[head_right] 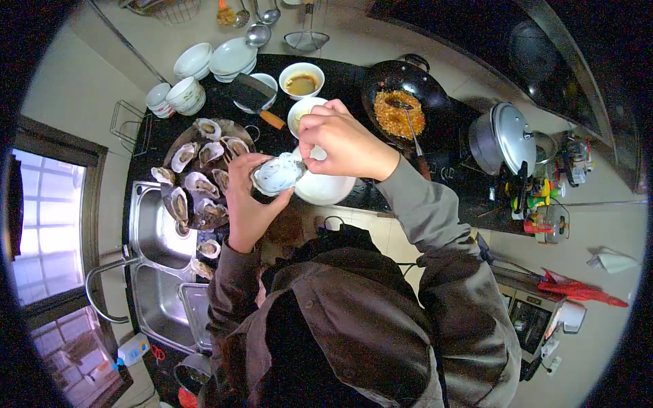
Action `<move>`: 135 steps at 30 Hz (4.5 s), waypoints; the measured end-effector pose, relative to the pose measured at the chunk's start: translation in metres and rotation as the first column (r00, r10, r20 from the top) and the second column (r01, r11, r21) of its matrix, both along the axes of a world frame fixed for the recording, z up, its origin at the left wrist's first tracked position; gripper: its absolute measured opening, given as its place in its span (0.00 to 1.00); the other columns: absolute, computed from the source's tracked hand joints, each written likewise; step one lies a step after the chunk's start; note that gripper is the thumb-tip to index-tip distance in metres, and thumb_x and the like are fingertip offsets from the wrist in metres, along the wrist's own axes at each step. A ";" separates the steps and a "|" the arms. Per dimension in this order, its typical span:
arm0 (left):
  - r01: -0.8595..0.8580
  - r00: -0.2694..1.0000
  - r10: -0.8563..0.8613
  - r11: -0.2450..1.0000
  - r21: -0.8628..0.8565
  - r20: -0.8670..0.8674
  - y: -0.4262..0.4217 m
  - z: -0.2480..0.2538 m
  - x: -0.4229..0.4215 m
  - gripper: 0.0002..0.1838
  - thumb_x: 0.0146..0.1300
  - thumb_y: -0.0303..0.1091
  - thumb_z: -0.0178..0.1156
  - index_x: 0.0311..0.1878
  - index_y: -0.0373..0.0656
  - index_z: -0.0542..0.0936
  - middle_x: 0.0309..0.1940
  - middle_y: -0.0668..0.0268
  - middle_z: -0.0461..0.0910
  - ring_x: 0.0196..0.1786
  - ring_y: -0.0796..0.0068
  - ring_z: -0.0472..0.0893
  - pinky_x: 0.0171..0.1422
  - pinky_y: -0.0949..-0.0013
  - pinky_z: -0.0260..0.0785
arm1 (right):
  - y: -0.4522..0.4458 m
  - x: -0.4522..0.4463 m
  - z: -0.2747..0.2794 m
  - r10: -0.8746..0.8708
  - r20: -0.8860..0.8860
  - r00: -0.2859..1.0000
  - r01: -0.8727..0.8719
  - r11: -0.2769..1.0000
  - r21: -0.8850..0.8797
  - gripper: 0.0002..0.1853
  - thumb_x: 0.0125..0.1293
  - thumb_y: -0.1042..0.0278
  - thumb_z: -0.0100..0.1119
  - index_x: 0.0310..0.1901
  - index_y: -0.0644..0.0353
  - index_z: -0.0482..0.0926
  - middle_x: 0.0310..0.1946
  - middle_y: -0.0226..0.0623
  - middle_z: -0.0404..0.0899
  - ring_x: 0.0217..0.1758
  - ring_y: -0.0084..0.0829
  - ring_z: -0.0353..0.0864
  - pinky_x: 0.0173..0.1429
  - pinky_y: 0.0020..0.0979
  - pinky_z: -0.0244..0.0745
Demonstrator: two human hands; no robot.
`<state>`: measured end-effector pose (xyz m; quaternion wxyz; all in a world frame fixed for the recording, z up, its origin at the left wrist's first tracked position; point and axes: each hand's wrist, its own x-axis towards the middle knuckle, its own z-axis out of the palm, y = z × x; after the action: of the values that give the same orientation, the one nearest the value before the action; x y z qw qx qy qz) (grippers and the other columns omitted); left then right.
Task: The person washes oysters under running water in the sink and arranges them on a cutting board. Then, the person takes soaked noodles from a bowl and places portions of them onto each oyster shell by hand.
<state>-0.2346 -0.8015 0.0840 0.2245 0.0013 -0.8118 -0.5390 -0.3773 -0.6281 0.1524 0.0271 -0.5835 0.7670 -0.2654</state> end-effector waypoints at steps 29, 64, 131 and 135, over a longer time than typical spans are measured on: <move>-0.044 0.999 0.046 0.995 0.094 -0.025 0.008 0.000 0.003 0.32 0.43 0.24 0.74 0.52 0.37 0.68 0.48 0.58 0.74 0.50 0.66 0.78 0.56 0.67 0.71 | 0.002 -0.003 0.008 0.022 0.050 0.999 -0.026 0.996 0.087 0.07 0.47 0.69 0.68 0.26 0.55 0.79 0.31 0.28 0.74 0.43 0.32 0.73 0.58 0.34 0.59; -0.138 0.986 0.156 0.964 0.227 -0.062 0.020 0.000 0.015 0.33 0.41 0.25 0.74 0.52 0.37 0.69 0.47 0.58 0.74 0.49 0.65 0.78 0.56 0.67 0.71 | -0.006 0.038 -0.001 -0.227 0.122 0.966 0.249 0.945 -0.213 0.09 0.52 0.75 0.65 0.37 0.57 0.83 0.44 0.35 0.74 0.52 0.38 0.69 0.60 0.37 0.64; -0.232 0.970 0.244 0.939 0.256 -0.016 0.015 0.005 0.039 0.34 0.44 0.23 0.74 0.54 0.36 0.67 0.50 0.58 0.73 0.53 0.69 0.77 0.60 0.67 0.69 | 0.005 0.077 -0.031 -0.219 -0.054 0.974 0.192 0.929 -0.316 0.16 0.53 0.70 0.60 0.45 0.54 0.85 0.61 0.41 0.72 0.63 0.46 0.63 0.67 0.45 0.57; -0.248 0.966 0.259 0.942 0.226 -0.020 0.013 0.006 0.043 0.34 0.44 0.23 0.74 0.54 0.36 0.67 0.50 0.58 0.74 0.53 0.68 0.77 0.60 0.67 0.69 | -0.003 0.086 -0.035 -0.149 -0.006 0.989 0.142 0.947 -0.287 0.16 0.53 0.69 0.59 0.46 0.54 0.85 0.60 0.41 0.72 0.63 0.46 0.63 0.68 0.46 0.57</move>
<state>-0.1920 -0.7881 0.0896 0.3102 0.1175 -0.7338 -0.5928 -0.2915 -0.6307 0.1176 -0.0875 -0.5267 0.7619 -0.3667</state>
